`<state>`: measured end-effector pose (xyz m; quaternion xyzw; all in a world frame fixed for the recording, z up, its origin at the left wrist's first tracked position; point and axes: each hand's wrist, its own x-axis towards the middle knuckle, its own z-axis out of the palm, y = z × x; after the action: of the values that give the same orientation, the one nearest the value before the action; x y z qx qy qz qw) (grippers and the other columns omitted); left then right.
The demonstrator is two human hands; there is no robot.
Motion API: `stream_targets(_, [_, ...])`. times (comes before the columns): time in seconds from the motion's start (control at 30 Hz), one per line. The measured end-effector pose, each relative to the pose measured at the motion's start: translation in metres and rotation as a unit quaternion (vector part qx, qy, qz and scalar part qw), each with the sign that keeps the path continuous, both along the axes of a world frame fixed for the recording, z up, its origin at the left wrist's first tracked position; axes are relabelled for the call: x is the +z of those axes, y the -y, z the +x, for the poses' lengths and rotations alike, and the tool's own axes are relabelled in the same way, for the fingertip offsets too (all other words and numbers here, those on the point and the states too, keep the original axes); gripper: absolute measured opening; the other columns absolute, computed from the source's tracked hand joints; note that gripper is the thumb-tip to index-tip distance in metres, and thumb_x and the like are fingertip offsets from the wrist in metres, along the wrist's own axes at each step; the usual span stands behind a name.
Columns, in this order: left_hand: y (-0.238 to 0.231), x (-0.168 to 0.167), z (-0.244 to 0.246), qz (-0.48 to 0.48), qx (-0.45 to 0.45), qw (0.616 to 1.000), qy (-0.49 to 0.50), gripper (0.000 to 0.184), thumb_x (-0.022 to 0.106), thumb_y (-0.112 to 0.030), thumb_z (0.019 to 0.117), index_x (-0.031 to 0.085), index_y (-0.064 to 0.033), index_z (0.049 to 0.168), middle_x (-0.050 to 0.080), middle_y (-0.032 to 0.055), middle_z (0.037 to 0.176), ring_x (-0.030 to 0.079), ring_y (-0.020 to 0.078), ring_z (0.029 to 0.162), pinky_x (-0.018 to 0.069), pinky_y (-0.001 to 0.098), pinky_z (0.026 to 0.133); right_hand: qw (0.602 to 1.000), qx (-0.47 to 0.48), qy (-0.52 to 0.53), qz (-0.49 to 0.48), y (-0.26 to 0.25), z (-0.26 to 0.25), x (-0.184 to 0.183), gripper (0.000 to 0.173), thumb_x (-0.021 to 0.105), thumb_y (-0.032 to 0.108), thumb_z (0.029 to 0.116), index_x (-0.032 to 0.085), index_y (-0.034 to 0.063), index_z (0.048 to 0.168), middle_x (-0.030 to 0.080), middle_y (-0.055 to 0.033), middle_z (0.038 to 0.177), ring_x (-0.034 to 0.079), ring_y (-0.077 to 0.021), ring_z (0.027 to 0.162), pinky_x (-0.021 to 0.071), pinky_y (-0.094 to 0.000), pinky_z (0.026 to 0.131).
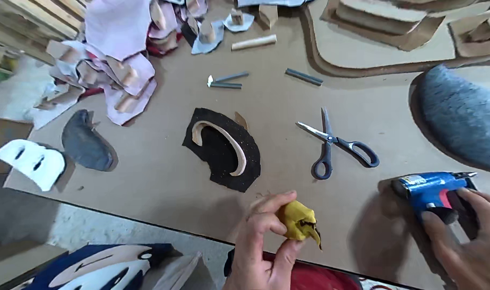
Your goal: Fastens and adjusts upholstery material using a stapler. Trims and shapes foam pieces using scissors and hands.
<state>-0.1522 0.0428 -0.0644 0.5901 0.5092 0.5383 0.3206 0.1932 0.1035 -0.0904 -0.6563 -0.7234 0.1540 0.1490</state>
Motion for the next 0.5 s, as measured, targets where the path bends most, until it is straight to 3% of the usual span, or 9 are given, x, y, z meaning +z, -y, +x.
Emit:
stream_targets(0.1, [0.006, 0.004, -0.004, 0.032, -0.001, 0.998, -0.054, 0.025, 0.072, -0.023, 0.0962, 0.054, -0.0209, 0.114, 0.064, 0.0059, 0.136, 0.063, 0.0286, 0.126, 0.0549, 0.0458, 0.105, 0.998, 0.018, -0.042, 0.045, -0.012, -0.062, 0.007, 0.072, 0.071, 0.042, 0.0892, 0.053, -0.0053, 0.141, 0.052, -0.0360, 0.139, 0.053, -0.0584, 0.124, 0.0459, -0.0747, 0.092])
stream_targets(0.17, [0.015, 0.003, -0.015, 0.034, 0.004, 0.995, -0.090, 0.028, 0.071, -0.027, 0.0966, 0.054, -0.0217, 0.118, 0.064, 0.0042, 0.137, 0.062, 0.0261, 0.127, 0.0547, 0.0438, 0.105, 0.999, -0.002, -0.033, 0.017, -0.024, -0.105, -0.005, 0.084, 0.070, 0.050, 0.0867, 0.047, -0.0025, 0.148, 0.045, -0.0319, 0.150, 0.044, -0.0539, 0.137, 0.0426, -0.0720, 0.103])
stream_targets(0.23, [0.023, -0.001, -0.028, 0.004, 0.014, 0.995, -0.096, 0.037, 0.072, -0.031, 0.0960, 0.054, -0.0203, 0.126, 0.064, 0.0041, 0.137, 0.062, 0.0224, 0.126, 0.0559, 0.0410, 0.103, 0.999, -0.030, -0.017, -0.006, -0.036, -0.137, -0.031, 0.090, 0.067, 0.055, 0.0879, 0.041, -0.0012, 0.154, 0.037, -0.0289, 0.159, 0.032, -0.0489, 0.148, 0.0317, -0.0680, 0.116])
stream_targets(0.33, [0.032, -0.022, -0.050, -0.085, 0.031, 0.993, -0.071, 0.063, 0.074, -0.029, 0.0918, 0.048, -0.0034, 0.144, 0.065, 0.0091, 0.133, 0.066, 0.0192, 0.116, 0.0602, 0.0381, 0.095, 0.997, -0.054, 0.044, -0.033, -0.046, -0.162, -0.072, 0.086, 0.051, 0.061, 0.0956, 0.041, -0.0016, 0.154, 0.032, -0.0255, 0.163, 0.025, -0.0437, 0.153, 0.0249, -0.0610, 0.122])
stream_targets(0.4, [0.034, -0.048, -0.064, -0.169, 0.029, 0.979, -0.106, 0.074, 0.071, -0.026, 0.0899, 0.041, -0.0019, 0.152, 0.064, 0.0073, 0.135, 0.067, 0.0178, 0.116, 0.0605, 0.0384, 0.095, 0.996, -0.064, 0.049, -0.042, -0.046, -0.166, -0.071, 0.071, 0.054, 0.053, 0.0986, 0.054, -0.0032, 0.143, 0.040, -0.0267, 0.157, 0.036, -0.0447, 0.147, 0.0348, -0.0615, 0.116])
stream_targets(0.43, [0.033, -0.062, -0.070, -0.204, 0.026, 0.968, -0.145, 0.073, 0.072, -0.024, 0.0899, 0.042, -0.0038, 0.153, 0.063, 0.0088, 0.137, 0.066, 0.0207, 0.118, 0.0582, 0.0422, 0.098, 0.995, -0.077, 0.041, -0.056, -0.048, -0.166, -0.062, 0.063, 0.061, 0.044, 0.0975, 0.057, -0.0038, 0.137, 0.048, -0.0280, 0.149, 0.045, -0.0464, 0.139, 0.0424, -0.0636, 0.109])
stream_targets(0.5, [0.033, -0.084, -0.078, -0.254, 0.020, 0.946, -0.202, 0.065, 0.074, -0.027, 0.0909, 0.052, -0.0072, 0.148, 0.059, 0.0153, 0.140, 0.064, 0.0281, 0.119, 0.0549, 0.0486, 0.101, 0.985, -0.119, 0.049, -0.111, -0.057, -0.167, -0.042, 0.059, 0.071, 0.033, 0.0930, 0.055, -0.0045, 0.135, 0.059, -0.0320, 0.129, 0.058, -0.0507, 0.120, 0.0494, -0.0686, 0.094])
